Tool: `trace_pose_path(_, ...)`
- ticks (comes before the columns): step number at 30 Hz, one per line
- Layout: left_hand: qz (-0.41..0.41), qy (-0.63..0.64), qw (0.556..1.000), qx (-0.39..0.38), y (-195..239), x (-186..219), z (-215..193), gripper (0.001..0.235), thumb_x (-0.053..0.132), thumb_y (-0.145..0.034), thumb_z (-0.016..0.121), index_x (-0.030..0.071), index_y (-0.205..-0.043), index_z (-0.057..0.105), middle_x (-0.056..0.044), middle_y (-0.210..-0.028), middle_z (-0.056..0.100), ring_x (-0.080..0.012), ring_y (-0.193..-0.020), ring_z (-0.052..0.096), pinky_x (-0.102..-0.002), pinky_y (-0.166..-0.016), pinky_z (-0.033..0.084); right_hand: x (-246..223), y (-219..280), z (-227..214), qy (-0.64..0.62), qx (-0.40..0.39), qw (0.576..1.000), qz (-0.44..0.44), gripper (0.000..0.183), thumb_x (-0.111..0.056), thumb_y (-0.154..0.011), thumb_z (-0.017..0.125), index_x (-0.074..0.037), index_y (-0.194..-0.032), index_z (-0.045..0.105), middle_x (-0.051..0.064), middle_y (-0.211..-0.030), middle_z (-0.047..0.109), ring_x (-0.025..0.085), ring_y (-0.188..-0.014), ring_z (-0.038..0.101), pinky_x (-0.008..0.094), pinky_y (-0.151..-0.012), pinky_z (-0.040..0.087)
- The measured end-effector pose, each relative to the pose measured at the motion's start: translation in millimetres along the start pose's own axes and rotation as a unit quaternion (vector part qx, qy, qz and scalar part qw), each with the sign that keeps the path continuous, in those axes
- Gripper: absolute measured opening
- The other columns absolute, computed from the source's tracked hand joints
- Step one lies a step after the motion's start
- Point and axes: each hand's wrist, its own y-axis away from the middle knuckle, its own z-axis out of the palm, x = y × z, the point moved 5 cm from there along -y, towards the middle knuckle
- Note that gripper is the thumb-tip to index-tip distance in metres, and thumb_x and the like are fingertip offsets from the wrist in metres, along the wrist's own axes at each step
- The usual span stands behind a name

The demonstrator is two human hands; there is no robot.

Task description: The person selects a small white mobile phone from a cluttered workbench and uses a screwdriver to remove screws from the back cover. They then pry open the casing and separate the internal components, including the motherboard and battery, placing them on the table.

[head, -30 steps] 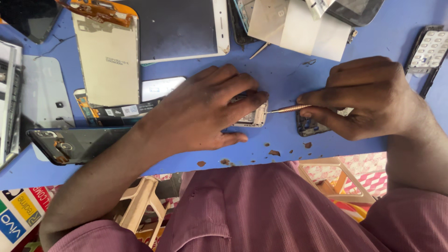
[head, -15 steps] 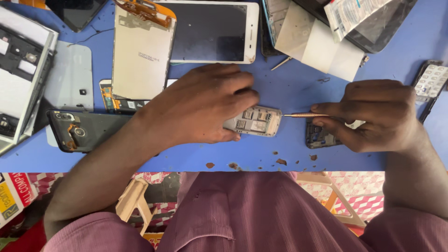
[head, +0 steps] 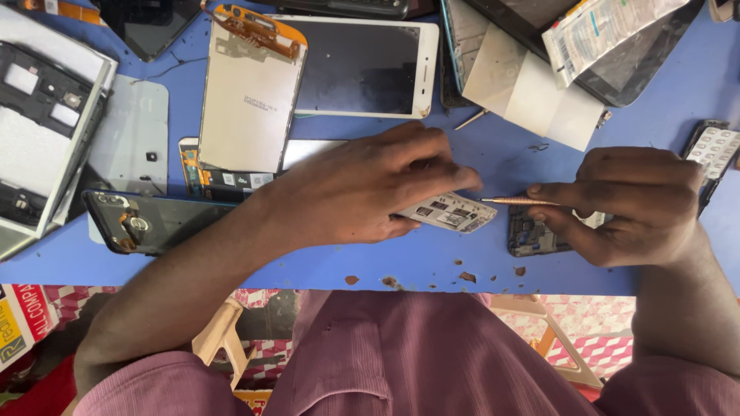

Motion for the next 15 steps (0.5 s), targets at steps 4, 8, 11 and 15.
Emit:
trace_pose_path(4, 0.013, 0.011, 1.000, 0.008, 0.6, 1.8, -1.3, 0.074, 0.008, -0.077, 0.083, 0.015, -0.144, 0.054, -0.005, -0.116, 0.054, -0.0227, -0.111, 0.058, -0.034, -0.092, 0.057, 1.4, -0.2, -0.4, -0.017, -0.003, 1.000, -0.008, 0.021, -0.005, -0.075, 0.088, -0.001, -0.093, 0.078, 0.004, -0.057, 0.059, 0.012, -0.048, 0.056, 0.028, -0.043, 0.038)
trace_pose_path(8, 0.034, -0.006, 0.999, 0.033, -0.3, 2.6, -3.3, 0.069, 0.005, -0.084, 0.080, 0.016, -0.146, 0.054, -0.004, -0.115, 0.055, -0.0229, -0.109, 0.057, -0.033, -0.089, 0.058, 2.4, -2.2, -2.1, -0.062, 0.007, 0.998, -0.018, 0.022, -0.007, -0.076, 0.086, 0.001, -0.093, 0.077, 0.004, -0.059, 0.062, 0.011, -0.048, 0.058, 0.026, -0.044, 0.040)
trace_pose_path(11, 0.026, -0.022, 0.999, 0.040, -0.6, 3.9, 0.3, 0.061, 0.005, -0.085, 0.080, 0.016, -0.141, 0.060, -0.002, -0.113, 0.056, -0.0215, -0.106, 0.058, -0.031, -0.086, 0.058, 1.9, -1.3, -3.8, -0.075, 0.016, 0.997, -0.024, 0.020, -0.007, -0.077, 0.086, 0.001, -0.093, 0.076, 0.006, -0.062, 0.063, 0.012, -0.050, 0.059, 0.027, -0.046, 0.043)
trace_pose_path(15, 0.019, -0.009, 0.999, 0.043, -1.4, 2.6, 0.4, 0.047, 0.008, -0.083, 0.082, 0.014, -0.127, 0.069, -0.002, -0.114, 0.057, -0.0200, -0.108, 0.060, -0.030, -0.090, 0.059, -1.8, -3.3, -5.7, -0.080, 0.026, 0.996, -0.041, 0.018, -0.004, -0.077, 0.084, 0.002, -0.091, 0.074, 0.011, -0.067, 0.069, 0.014, -0.052, 0.061, 0.027, -0.047, 0.045)
